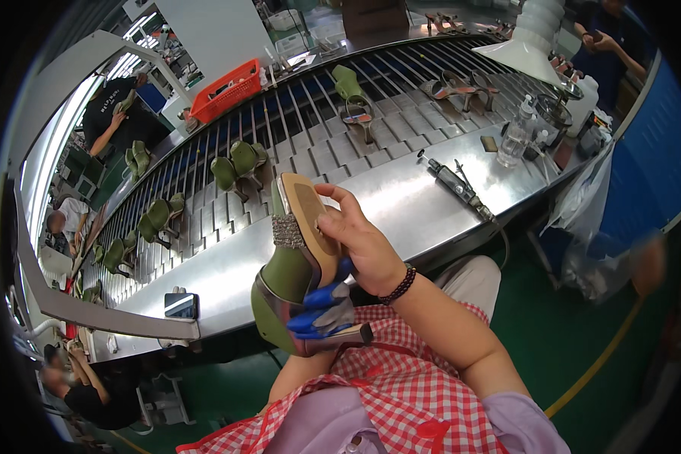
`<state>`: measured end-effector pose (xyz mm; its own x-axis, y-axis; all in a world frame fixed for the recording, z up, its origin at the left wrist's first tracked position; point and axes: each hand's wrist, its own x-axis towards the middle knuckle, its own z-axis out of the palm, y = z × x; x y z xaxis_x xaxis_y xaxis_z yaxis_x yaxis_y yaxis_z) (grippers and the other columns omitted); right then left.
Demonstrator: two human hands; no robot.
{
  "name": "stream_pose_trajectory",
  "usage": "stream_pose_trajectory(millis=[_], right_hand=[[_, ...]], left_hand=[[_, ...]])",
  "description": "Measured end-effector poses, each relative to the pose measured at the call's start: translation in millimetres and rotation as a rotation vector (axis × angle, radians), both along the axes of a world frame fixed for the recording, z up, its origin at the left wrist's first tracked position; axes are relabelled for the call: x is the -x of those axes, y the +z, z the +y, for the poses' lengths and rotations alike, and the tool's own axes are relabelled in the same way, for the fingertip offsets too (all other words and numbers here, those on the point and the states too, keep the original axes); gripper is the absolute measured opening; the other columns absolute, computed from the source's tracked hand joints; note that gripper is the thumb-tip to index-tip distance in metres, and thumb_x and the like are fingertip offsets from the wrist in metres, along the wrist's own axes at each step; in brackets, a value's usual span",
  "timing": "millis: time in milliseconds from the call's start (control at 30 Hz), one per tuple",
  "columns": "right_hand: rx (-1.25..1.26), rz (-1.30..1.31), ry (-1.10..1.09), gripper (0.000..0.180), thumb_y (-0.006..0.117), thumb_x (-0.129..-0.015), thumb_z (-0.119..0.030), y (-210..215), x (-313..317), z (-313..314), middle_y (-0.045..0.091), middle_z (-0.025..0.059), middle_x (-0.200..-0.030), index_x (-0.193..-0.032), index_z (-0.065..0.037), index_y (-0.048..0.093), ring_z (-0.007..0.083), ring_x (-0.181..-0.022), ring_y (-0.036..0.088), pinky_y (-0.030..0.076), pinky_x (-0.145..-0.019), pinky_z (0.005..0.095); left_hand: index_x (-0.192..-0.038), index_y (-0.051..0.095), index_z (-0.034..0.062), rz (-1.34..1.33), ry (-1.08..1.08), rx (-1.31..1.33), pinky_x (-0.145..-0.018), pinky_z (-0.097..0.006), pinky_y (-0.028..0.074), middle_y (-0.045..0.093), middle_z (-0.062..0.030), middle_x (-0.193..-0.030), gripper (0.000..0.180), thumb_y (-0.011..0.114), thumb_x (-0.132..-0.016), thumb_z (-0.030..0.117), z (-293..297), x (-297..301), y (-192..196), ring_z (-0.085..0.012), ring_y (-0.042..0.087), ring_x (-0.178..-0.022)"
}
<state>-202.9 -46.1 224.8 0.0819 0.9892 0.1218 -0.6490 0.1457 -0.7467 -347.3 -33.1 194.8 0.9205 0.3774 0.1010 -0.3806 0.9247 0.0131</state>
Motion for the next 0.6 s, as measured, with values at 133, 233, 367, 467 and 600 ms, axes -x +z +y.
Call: stream_pose_trajectory(millis=[133, 233, 367, 467, 600], right_hand=[[-0.045, -0.376, -0.205, 0.041, 0.048, -0.097, -0.018, -15, 2, -10, 0.048, 0.0111, -0.133, -0.132, 0.0, 0.042, 0.0209, -0.122, 0.047, 0.034, -0.104, 0.0338], [-0.172, -0.511, 0.006, 0.068, 0.064, -0.089, -0.031, -15, 13, -31, 0.034, 0.0141, -0.145, -0.142, -0.004, 0.032, 0.0246, -0.133, 0.037, 0.035, -0.106, 0.0403], [0.022, -0.64, -0.24, 0.076, 0.077, -0.079, -0.018, -23, 45, -25, 0.047, 0.0132, -0.133, -0.14, -0.002, 0.033, 0.0225, -0.123, 0.047, 0.041, -0.1, 0.0362], [0.056, -0.173, -0.166, 0.059, 0.07, -0.083, -0.013, -37, 55, -25, 0.055, 0.0103, -0.123, -0.133, 0.001, 0.041, 0.0184, -0.113, 0.052, 0.042, -0.098, 0.0333], [0.032, -0.03, -0.099, 0.051, 0.067, -0.084, -0.011, -46, 57, -25, 0.056, 0.0085, -0.119, -0.128, 0.001, 0.044, 0.0174, -0.108, 0.054, 0.044, -0.093, 0.0318]], left_hand=[[-0.132, 0.041, -0.0013, 0.206, 0.302, -0.147, -0.049, -0.024, 0.048, 0.057, -0.008, -0.089, 0.056, 0.043, -0.097, 0.042, 23, 13, 1, -0.013, 0.058, -0.058], [-0.136, 0.038, 0.0035, 0.439, 0.686, -0.453, -0.072, -0.032, 0.052, 0.057, -0.0127, -0.112, 0.05, 0.046, -0.097, 0.034, 40, 27, 2, -0.022, 0.063, -0.086], [-0.142, 0.026, -0.0013, 0.695, 0.961, -1.049, -0.103, -0.032, 0.037, 0.048, -0.0143, -0.13, 0.06, 0.053, -0.092, 0.018, 53, 26, 31, -0.0228, 0.05, -0.119], [-0.144, 0.024, -0.0041, 0.754, 0.962, -1.07, -0.104, -0.033, 0.036, 0.046, -0.0165, -0.134, 0.068, 0.057, -0.085, 0.007, 46, 29, 48, -0.024, 0.047, -0.123], [-0.142, 0.029, -0.0064, 0.827, 1.263, -1.154, -0.101, -0.036, 0.04, 0.045, -0.0204, -0.136, 0.069, 0.059, -0.08, 0.001, 44, 37, 30, -0.0252, 0.047, -0.123]])
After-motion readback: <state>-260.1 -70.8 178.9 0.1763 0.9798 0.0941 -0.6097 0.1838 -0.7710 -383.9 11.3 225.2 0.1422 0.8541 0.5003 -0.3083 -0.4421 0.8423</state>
